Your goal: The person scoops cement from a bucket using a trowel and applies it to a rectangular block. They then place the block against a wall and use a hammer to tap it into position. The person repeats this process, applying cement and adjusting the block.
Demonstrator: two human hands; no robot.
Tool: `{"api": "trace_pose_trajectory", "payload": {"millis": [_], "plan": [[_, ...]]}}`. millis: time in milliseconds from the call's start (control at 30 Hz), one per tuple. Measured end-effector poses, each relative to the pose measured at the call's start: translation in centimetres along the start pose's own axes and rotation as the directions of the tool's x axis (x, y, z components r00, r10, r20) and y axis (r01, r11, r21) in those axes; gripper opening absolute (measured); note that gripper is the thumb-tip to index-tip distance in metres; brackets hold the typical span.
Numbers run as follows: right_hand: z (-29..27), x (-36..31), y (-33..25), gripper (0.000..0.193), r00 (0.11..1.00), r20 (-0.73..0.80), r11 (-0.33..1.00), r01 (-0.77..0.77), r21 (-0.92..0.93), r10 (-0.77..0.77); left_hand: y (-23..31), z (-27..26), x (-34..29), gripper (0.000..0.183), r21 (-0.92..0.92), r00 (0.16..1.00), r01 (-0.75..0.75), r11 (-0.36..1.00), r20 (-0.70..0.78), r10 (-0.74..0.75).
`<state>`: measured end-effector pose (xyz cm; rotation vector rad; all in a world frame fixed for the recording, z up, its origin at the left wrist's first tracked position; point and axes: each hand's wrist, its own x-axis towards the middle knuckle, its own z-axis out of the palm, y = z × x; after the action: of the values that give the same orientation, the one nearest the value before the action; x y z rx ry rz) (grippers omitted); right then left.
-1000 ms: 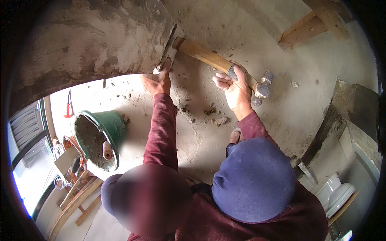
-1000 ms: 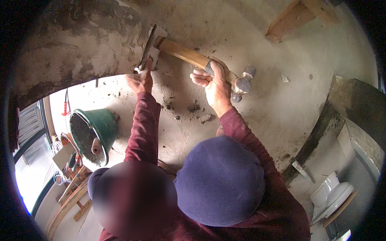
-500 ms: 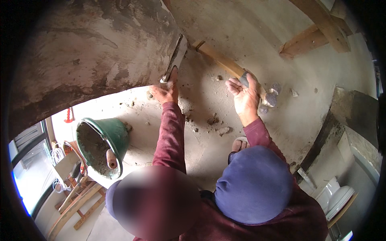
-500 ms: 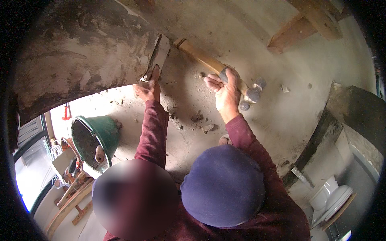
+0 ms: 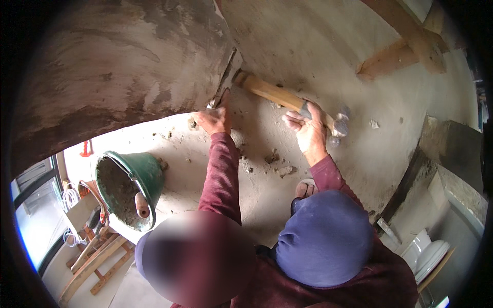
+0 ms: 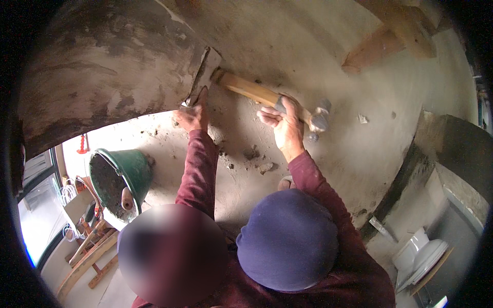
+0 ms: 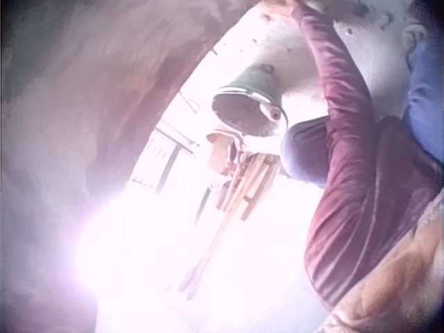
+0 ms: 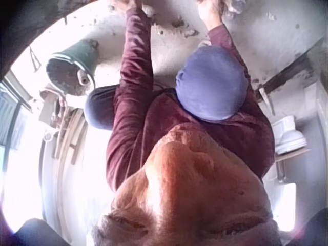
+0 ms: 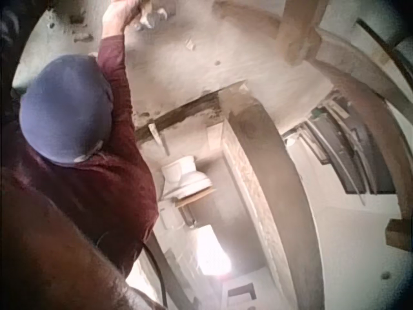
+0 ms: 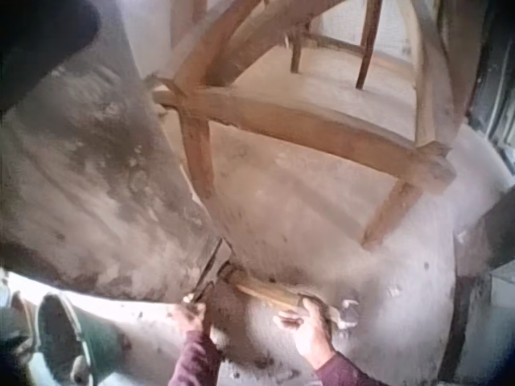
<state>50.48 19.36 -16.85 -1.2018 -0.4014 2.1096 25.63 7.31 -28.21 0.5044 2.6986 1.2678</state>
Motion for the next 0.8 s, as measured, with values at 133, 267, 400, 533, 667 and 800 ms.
{"api": "trace_pose_trajectory", "payload": {"millis": [133, 267, 400, 533, 667, 800], "plan": [[-0.1, 0.3, 0.5, 0.049, 0.997, 0.028, 0.997, 0.073, -0.004, -0.073, 2.8, -0.6, -1.1, 0.067, 0.025, 0.996, -0.075, 0.997, -0.043, 0.076], [1.0, -0.3, 0.3, 0.054, 0.995, -0.032, 0.994, 0.091, -0.056, -0.093, 3.2, -1.3, -0.7, 0.068, -0.242, 0.985, 0.173, 0.955, 0.042, -0.168], [1.2, -0.3, -0.1, 0.056, 0.996, -0.017, 0.993, 0.088, -0.082, -0.089, 6.9, -1.5, -0.8, 0.068, -0.022, 0.997, 0.083, 0.996, 0.008, -0.083], [0.1, 0.6, -0.2, 0.054, 1.000, -0.022, 1.000, 0.018, -0.013, -0.018, 8.7, -1.9, -0.7, 0.069, -0.104, 0.994, -0.039, 0.994, -0.101, 0.028], [-0.2, 0.8, 1.5, 0.050, 1.000, -0.012, 0.998, -0.024, 0.061, 0.025, 7.3, -1.1, -1.3, 0.064, 0.058, 0.977, -0.139, 0.989, -0.155, 0.146], [-0.1, 0.0, 1.0, 0.051, 0.996, -0.089, 0.999, -0.020, 0.036, 0.023, 7.3, -2.2, -1.2, 0.081, 0.030, 0.998, -0.065, 0.997, -0.012, 0.066]]}}
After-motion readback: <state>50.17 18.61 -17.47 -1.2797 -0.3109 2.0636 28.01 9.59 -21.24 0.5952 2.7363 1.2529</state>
